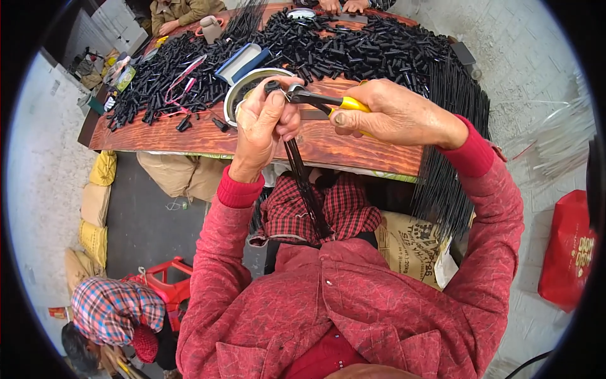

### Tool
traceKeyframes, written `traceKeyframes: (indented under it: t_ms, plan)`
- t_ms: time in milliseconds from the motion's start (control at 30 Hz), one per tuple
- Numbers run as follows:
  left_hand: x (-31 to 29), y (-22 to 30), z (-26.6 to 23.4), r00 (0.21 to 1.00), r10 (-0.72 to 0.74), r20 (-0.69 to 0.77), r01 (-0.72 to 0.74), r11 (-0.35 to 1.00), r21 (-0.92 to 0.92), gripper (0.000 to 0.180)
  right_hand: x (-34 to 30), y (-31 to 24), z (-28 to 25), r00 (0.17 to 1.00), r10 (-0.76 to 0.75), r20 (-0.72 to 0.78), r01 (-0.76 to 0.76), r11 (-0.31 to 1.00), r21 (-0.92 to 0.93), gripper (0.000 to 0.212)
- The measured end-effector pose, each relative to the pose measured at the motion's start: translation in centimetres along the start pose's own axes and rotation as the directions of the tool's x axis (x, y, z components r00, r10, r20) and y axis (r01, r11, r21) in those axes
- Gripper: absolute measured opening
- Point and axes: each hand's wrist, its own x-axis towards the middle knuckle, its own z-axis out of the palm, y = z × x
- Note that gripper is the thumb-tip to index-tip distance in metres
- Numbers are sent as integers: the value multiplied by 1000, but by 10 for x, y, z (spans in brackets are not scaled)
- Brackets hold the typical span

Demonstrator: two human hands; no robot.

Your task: Assembling and trimming bundles of black plastic strips at a manufacturing workstation.

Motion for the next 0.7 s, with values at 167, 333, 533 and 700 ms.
traceKeyframes:
  t_ms: [167, 333, 533, 700]
  plan:
    - [-2, 0, 1, 1000, -6, -17, 6, 1000, -11, 35, 4, -7, -9, 998, 49, 48, -44, 995, -93, 42]
    - [-1, 0, 0, 1000, -11, -18, 11, 1000, -5, 34, 5, -7, -7, 999, 36, 1, -33, 940, -340, 41]
    - [-1, -1, 1, 999, -27, -39, 27, 1000, -12, 41, 8, 3, -4, 975, -175, -134, 77, 840, -538, 48]
    - [-4, -3, 2, 999, -38, -34, 37, 999, -10, 42, -6, 3, 4, 819, 350, 455, -567, 615, 547, 51]
